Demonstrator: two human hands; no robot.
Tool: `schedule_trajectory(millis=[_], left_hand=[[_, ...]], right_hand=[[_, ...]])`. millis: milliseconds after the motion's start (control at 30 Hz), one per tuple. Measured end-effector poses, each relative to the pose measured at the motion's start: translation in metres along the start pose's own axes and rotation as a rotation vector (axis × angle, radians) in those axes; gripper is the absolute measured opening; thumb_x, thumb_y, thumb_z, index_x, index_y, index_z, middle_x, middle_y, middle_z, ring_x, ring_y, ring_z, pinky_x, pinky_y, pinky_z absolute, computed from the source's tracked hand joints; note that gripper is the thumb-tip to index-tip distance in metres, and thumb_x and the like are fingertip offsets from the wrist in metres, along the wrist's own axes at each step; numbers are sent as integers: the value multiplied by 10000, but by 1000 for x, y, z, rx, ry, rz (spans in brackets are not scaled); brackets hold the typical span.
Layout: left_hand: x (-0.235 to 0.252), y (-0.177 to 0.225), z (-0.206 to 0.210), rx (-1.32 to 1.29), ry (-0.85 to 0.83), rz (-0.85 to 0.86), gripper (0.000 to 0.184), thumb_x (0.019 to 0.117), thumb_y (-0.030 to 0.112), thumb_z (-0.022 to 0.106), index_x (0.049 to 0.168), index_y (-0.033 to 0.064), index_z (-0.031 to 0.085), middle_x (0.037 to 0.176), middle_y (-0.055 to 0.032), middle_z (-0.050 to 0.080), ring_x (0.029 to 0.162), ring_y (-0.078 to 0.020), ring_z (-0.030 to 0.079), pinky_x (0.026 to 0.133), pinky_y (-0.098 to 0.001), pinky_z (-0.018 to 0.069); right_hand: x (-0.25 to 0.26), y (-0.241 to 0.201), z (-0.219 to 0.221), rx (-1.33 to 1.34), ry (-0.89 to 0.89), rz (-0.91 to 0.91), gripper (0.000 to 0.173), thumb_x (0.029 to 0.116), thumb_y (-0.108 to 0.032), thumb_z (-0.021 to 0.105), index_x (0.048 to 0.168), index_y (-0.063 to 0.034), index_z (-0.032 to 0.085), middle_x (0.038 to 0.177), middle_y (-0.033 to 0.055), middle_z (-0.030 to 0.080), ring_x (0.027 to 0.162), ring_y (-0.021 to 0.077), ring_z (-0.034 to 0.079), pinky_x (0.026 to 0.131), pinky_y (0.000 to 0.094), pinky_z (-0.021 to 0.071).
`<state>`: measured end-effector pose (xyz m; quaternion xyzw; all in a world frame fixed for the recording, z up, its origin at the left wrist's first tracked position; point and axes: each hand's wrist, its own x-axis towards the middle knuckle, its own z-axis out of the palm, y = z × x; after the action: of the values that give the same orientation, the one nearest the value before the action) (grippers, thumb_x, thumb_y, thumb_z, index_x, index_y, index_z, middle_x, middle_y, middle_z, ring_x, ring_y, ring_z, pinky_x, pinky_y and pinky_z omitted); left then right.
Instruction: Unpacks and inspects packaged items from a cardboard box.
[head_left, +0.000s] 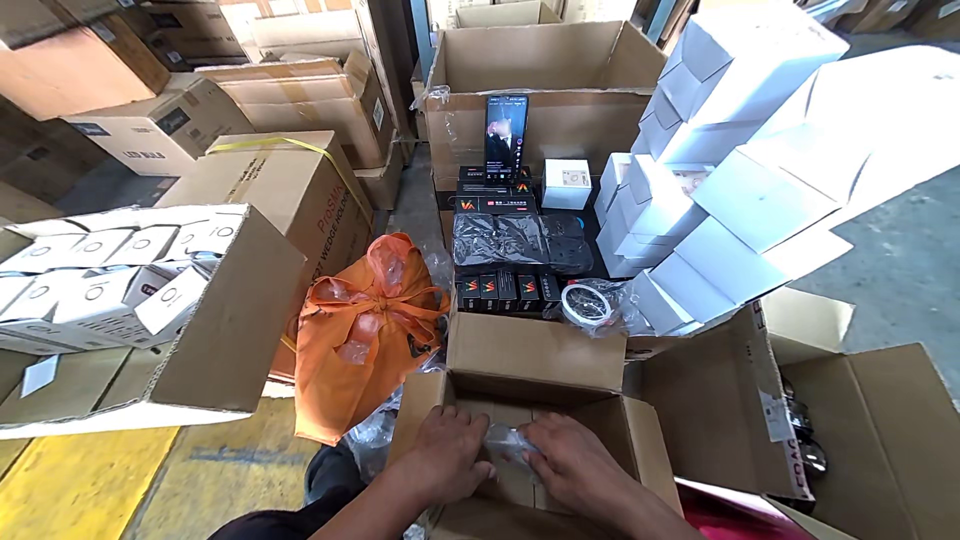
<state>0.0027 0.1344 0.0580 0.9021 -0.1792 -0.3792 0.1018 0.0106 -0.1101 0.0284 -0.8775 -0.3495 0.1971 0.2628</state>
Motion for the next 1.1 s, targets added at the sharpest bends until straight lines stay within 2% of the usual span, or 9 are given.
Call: schedule_trajectory(millis=[267,500,633,833,1100], left_hand=[[2,-1,3,4,48,66,558,1011,503,556,1410,113,555,1305,-182,646,1274,-381,575,1123,-601,373],[3,-1,3,48,103,150,320,1057,316,514,1205,73,659,1195,-174,683,1205,-369,614,1063,-573,435],[3,0,4,56,136,177,234,1033,210,513,1125,64,670,1130,-165,695,1162,-359,632,1032,-563,456],[3,-1,4,58,133,183,249,1031,237,508,1096,60,670,1108,-157,695,1146,-356,634,1022,-561,458],[2,0,3,7,210,230,398,1033,427,540,1134,64,668,1086,-145,701,1118,-331,653,1042,-547,463]], right_hand=[[-1,1,1,38,4,-46,281,1024,-311,558,1177,-122,698,1084,58,732,1074,242,678,945,470,538],[-1,1,5,43,23,-114,260,1013,-301,577,1154,-125,707,1081,50,734,1062,233,683,935,460,542],[-1,0,4,21,11,-97,263,1015,-294,570,1170,-126,700,1092,48,732,1076,228,679,946,454,538],[-1,1,4,27,18,-94,254,1010,-291,575,1157,-128,703,1089,46,731,1067,229,681,940,455,540],[-1,0,3,12,-1,-79,263,1010,-296,583,1163,-117,701,1087,61,729,1065,243,681,936,465,541]])
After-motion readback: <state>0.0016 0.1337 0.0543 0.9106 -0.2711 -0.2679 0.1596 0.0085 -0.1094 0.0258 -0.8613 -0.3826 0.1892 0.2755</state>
